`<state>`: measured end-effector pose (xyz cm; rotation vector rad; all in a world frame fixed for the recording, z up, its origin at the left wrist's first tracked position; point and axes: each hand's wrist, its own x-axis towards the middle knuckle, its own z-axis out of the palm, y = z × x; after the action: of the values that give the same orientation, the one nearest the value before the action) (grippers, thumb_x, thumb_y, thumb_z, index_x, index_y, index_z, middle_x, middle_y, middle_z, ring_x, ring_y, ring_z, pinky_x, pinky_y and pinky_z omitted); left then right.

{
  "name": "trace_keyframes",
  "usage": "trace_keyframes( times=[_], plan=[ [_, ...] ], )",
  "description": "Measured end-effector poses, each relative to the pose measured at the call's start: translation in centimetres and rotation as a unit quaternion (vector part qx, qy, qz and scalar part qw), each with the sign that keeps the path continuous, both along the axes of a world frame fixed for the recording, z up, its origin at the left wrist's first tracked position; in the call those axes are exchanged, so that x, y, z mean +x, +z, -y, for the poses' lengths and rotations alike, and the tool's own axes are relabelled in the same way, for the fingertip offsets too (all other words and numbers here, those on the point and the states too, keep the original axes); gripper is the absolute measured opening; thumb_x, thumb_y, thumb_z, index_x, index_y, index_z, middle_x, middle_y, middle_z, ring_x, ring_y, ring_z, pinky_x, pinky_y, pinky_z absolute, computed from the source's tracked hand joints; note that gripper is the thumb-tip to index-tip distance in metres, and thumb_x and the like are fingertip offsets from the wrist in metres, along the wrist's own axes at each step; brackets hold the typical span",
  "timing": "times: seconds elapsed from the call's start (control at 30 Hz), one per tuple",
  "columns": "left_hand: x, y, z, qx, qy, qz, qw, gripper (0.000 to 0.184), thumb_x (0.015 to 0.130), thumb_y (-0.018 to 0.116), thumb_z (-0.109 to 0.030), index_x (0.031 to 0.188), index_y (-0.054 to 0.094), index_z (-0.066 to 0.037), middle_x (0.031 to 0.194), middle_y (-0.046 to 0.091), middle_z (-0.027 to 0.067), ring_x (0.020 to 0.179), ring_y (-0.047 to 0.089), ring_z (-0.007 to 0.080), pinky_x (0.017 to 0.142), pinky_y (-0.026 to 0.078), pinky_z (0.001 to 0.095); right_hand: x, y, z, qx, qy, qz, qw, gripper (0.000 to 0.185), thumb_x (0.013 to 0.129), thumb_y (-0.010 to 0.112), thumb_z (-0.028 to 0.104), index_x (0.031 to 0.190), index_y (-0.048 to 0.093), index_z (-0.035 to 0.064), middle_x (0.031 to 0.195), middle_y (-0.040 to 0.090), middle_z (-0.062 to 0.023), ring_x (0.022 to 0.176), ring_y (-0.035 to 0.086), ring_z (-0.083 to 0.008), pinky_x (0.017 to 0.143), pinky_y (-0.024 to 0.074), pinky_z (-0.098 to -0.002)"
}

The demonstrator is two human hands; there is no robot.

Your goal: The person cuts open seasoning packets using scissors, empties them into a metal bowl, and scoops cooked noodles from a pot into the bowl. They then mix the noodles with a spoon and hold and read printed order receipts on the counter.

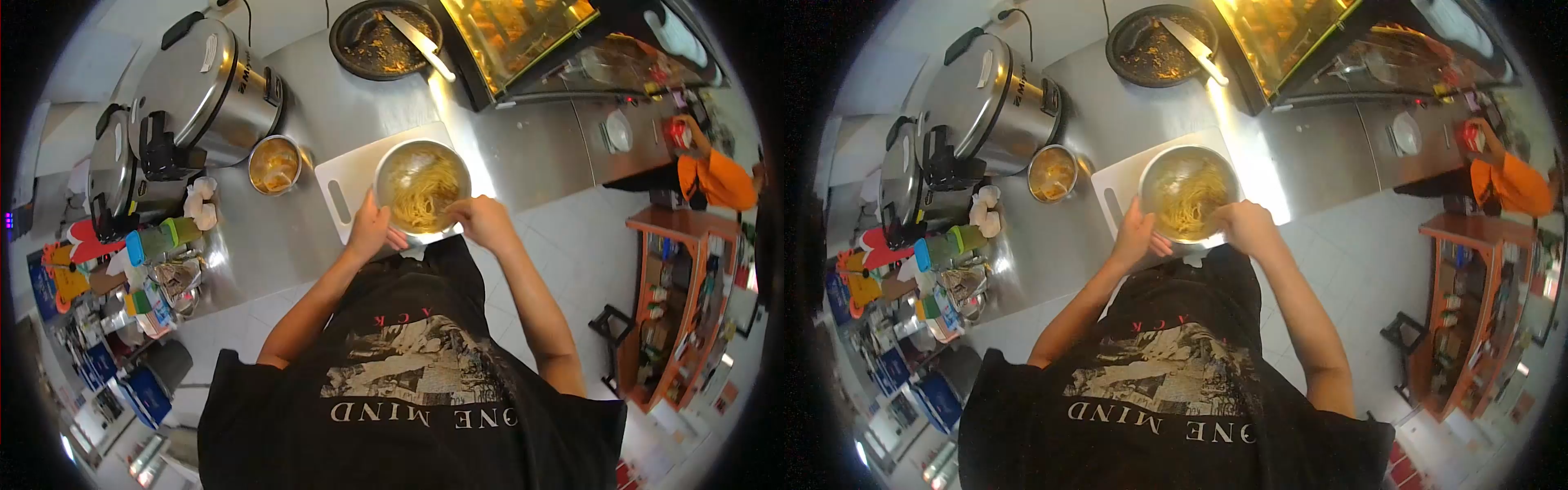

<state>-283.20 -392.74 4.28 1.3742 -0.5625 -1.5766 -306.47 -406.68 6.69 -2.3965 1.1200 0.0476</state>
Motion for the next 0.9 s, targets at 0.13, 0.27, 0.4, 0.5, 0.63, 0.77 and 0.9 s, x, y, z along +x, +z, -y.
trace_keyframes(
  times=[0.13,0.27,0.4,0.5,0.63,0.77,0.9],
  plan=[
    [-3.2,-0.8,3.8,0.029,0.082,0.005,0.996,0.054,0.106,0.035,-0.009,0.156,0.015,-0.005,0.085,0.067,0.0260,0.055,0.071,0.0312,0.043,0.059,0.0367,4.5,-2.0,7.5,-0.020,0.156,-0.058,0.986,0.011,0.084,0.067,0.016,0.081,0.076,0.0112,0.076,0.073,-0.0163,0.074,0.074,-0.0357,0.066,0.0588,-0.0470],
    [-4.2,-1.5,7.5,0.047,0.250,0.077,0.964,0.046,0.107,0.038,-0.012,0.150,0.025,-0.004,0.090,0.068,0.0246,0.054,0.070,0.0304,0.044,0.059,0.0365,6.3,-2.9,16.3,0.006,0.204,0.054,0.978,0.013,0.079,0.072,0.020,0.074,0.074,0.0075,0.076,0.072,-0.0147,0.072,0.073,-0.0350,0.064,0.0578,-0.0461],
    [-4.8,-4.2,12.6,0.091,0.252,0.105,0.958,0.038,0.109,0.041,-0.018,0.146,0.032,-0.009,0.094,0.068,0.0238,0.055,0.071,0.0305,0.044,0.059,0.0347,11.5,-8.6,18.7,-0.003,0.249,0.064,0.966,0.016,0.085,0.064,0.016,0.093,0.078,0.0111,0.088,0.076,-0.0144,0.080,0.075,-0.0331,0.067,0.0595,-0.0470],
    [-2.0,-10.1,13.9,0.073,0.332,0.081,0.937,0.035,0.107,0.039,-0.014,0.141,0.035,-0.009,0.080,0.069,0.0215,0.056,0.071,0.0271,0.044,0.058,0.0327,12.0,-10.3,20.6,0.056,0.210,0.040,0.975,0.015,0.087,0.067,0.016,0.098,0.075,0.0103,0.092,0.074,-0.0191,0.080,0.074,-0.0377,0.068,0.0597,-0.0501],
    [-0.3,-12.3,16.5,0.109,0.356,0.126,0.920,0.033,0.106,0.041,-0.013,0.139,0.037,-0.011,0.088,0.071,0.0241,0.062,0.074,0.0278,0.047,0.059,0.0319,7.1,-10.5,21.9,0.056,0.119,0.209,0.969,0.036,0.089,0.069,0.018,0.124,0.064,0.0100,0.107,0.070,-0.0204,0.086,0.072,-0.0392,0.074,0.0572,-0.0526],
    [0.6,-14.6,16.5,0.141,0.403,0.111,0.897,0.036,0.107,0.044,-0.017,0.142,0.035,-0.014,0.097,0.072,0.0236,0.069,0.076,0.0291,0.049,0.060,0.0328,-2.0,-12.9,22.9,0.134,0.219,0.176,0.950,0.037,0.096,0.063,0.022,0.131,0.061,0.0101,0.103,0.070,-0.0205,0.094,0.070,-0.0400,0.081,0.0557,-0.0523],
    [-0.1,-16.4,14.9,0.167,0.436,0.063,0.882,0.048,0.110,0.050,-0.038,0.148,0.031,-0.015,0.105,0.073,0.0246,0.084,0.077,0.0327,0.064,0.064,0.0365,-15.5,-15.7,23.3,0.208,0.258,0.038,0.943,0.022,0.095,0.059,0.026,0.099,0.071,0.0070,0.096,0.071,-0.0206,0.093,0.069,-0.0402,0.079,0.0538,-0.0534]
  ],
)
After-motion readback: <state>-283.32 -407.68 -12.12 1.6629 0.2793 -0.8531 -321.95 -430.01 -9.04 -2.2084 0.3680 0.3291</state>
